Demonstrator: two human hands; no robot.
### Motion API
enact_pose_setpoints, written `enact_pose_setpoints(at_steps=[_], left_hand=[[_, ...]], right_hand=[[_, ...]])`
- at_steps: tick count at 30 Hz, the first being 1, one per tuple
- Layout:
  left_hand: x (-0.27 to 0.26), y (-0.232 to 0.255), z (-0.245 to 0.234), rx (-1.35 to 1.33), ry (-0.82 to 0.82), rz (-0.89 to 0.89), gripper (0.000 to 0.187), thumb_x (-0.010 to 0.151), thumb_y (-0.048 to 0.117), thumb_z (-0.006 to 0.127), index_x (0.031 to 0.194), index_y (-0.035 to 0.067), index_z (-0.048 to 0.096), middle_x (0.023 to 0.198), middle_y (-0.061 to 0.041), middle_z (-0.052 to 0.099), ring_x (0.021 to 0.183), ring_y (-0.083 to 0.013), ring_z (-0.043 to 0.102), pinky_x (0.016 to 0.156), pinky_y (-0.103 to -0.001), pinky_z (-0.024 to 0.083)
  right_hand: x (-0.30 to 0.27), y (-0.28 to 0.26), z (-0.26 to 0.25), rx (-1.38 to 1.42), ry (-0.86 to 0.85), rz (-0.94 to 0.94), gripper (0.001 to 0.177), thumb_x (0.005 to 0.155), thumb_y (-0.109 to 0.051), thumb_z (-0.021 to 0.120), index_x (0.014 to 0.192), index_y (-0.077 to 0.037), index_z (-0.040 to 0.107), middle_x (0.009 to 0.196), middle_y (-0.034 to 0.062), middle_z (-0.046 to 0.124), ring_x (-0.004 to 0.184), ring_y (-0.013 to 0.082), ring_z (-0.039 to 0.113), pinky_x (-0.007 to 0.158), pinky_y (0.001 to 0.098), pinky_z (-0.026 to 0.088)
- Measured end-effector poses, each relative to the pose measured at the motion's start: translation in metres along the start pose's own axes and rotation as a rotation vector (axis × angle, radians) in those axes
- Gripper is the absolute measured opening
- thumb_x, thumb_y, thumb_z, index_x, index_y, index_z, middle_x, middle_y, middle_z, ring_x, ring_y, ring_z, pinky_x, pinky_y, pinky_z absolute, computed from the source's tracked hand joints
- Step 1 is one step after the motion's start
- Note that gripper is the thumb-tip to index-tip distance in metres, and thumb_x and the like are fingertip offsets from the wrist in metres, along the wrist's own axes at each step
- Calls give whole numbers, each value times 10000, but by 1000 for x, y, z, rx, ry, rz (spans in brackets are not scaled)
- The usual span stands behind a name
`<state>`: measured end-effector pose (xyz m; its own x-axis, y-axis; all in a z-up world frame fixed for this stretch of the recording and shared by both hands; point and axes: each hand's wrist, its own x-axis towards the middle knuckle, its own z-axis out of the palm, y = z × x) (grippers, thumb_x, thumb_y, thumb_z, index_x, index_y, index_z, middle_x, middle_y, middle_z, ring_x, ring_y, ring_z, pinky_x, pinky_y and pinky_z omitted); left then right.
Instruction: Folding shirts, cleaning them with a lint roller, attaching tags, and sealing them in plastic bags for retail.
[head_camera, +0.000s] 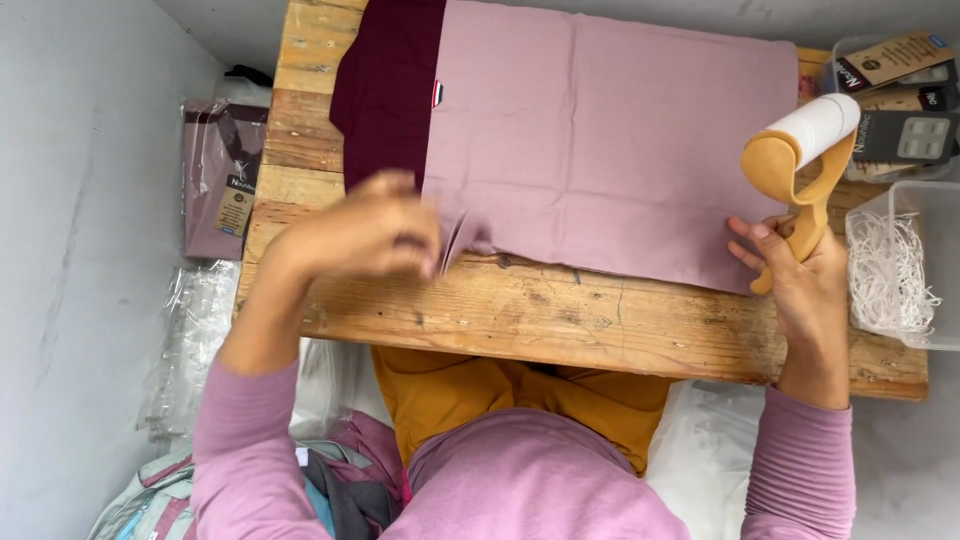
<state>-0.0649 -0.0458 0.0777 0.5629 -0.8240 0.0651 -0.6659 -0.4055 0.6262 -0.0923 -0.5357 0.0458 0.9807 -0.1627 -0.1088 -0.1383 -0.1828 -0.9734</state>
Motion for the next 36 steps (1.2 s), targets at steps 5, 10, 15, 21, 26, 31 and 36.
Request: enact_pose_setpoints(at_steps=[5,10,15,21,26,31,36], left_hand=[[-52,0,-20,-340,-19,-319,369,948,312,629,1270,146,697,1178,-48,779,994,-141,765,843,-245,634],[-52,-78,-17,-7,545,-385,345,1103,202,460,1355,38,629,1354,-169,631,1263,-322,564,1036,-485,430],[-29,-123,7,-33,791,-229,399,1063,65,468,1463,70,475,1325,-142,696,1221,-255,691,1111,-429,409],[-32,-111,9,13,768,-390,604,969,16,573,1516,177,370,1327,-36,718,1308,-243,606,1073,-468,286],[-31,-114,12,-42,807,-413,725,955,-91,647,1551,162,320,1516,-136,532,1351,-277,629,1147,-493,334],[-32,-124,15,-117,840,-398,835,975,-112,660,1592,205,194,1598,-148,431,1389,-289,645,1195,-463,440],[-32,-110,9,-176,854,-331,730,969,-51,572,1582,191,258,1571,-180,427,1389,-363,610,1173,-475,472]], right_hand=[[0,-13,19,-561,-7,-121,227,1055,-157,704,1179,-58,541,1059,84,654,852,205,648,605,312,419],[0,-65,112,-754,-541,-350,663,866,-262,767,1392,-41,429,1273,259,609,1034,343,668,846,406,575],[-7,-72,211,-837,-733,-1271,372,1058,-428,566,1357,-233,671,871,24,595,463,110,389,323,252,334],[-25,-72,235,-826,-756,-1245,358,1070,-341,529,1336,-138,659,820,46,571,472,208,476,341,351,376],[-22,-69,161,-980,-726,-1156,349,1027,-281,596,1342,-144,658,880,32,623,539,211,552,380,370,434],[-33,-84,158,-1156,-638,-1157,334,984,-281,659,1302,-185,693,766,-10,563,493,175,556,360,351,395],[-38,-78,240,-926,-731,-1195,364,1050,-381,538,1315,-155,646,808,26,581,457,246,524,315,399,385]])
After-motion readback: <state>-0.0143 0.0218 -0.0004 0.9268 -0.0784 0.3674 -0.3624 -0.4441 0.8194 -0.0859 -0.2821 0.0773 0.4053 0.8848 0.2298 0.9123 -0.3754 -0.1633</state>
